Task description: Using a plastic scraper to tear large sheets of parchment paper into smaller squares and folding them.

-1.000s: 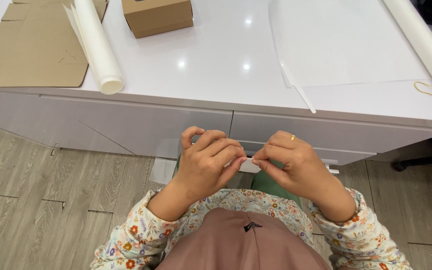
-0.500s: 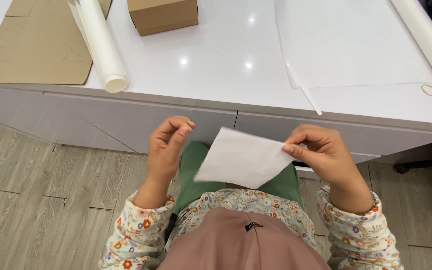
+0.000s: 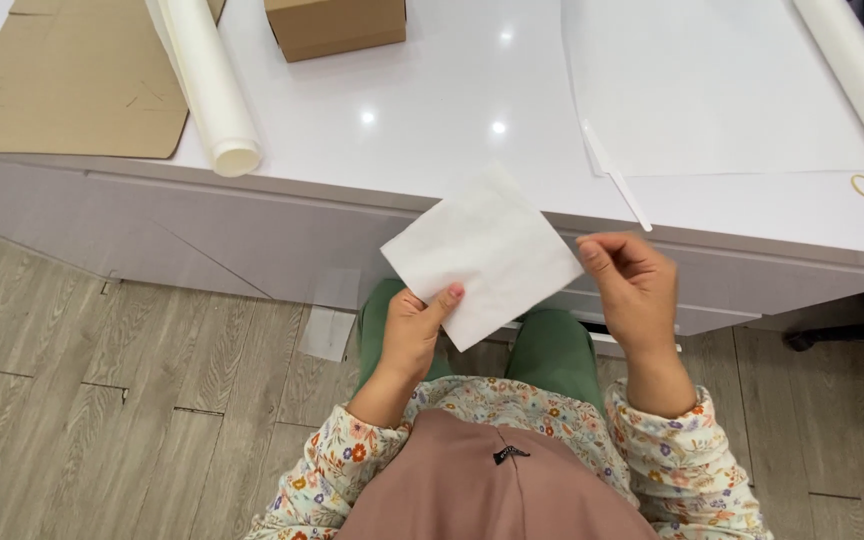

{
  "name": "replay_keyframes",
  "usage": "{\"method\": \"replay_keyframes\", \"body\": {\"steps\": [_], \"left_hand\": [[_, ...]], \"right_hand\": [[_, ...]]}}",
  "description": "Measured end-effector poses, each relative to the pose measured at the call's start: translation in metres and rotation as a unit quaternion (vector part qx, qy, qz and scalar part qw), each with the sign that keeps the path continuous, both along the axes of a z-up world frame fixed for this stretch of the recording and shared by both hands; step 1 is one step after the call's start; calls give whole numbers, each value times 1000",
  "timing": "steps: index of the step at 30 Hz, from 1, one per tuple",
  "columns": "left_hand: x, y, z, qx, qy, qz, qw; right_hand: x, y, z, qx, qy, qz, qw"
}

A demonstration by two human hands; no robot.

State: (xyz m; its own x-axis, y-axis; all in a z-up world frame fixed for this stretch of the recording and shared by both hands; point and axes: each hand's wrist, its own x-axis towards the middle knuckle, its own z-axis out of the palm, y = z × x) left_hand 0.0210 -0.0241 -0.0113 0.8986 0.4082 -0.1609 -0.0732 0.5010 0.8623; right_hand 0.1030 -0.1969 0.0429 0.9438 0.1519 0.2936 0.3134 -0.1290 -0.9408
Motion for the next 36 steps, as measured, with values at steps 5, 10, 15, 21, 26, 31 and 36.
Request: {"method": "replay_keyframes", "body": {"steps": [5, 10, 15, 21, 26, 31, 36], "left_hand": [[3, 9, -2, 16, 6, 77, 997], [10, 18, -4, -8, 14, 150, 989], [13, 12, -15, -69, 21, 205, 976], [13, 12, -15, -95, 32, 203, 974], [11, 9, -7, -118, 27, 203, 972], [8, 6, -7, -137, 25, 199, 970], [7, 11, -13, -141, 38, 187, 972]], "right_hand": [[73, -42, -20, -304, -245, -123, 912], [80, -28, 4, -402, -68, -68, 910], [77, -27, 12, -449, -14, -30, 893], [71, -32, 18, -451, -19, 3, 892], [65, -32, 20, -472, -44, 8, 880], [55, -34, 14, -491, -67, 18, 869], [11, -25, 8, -340, 17, 91, 936]]}}
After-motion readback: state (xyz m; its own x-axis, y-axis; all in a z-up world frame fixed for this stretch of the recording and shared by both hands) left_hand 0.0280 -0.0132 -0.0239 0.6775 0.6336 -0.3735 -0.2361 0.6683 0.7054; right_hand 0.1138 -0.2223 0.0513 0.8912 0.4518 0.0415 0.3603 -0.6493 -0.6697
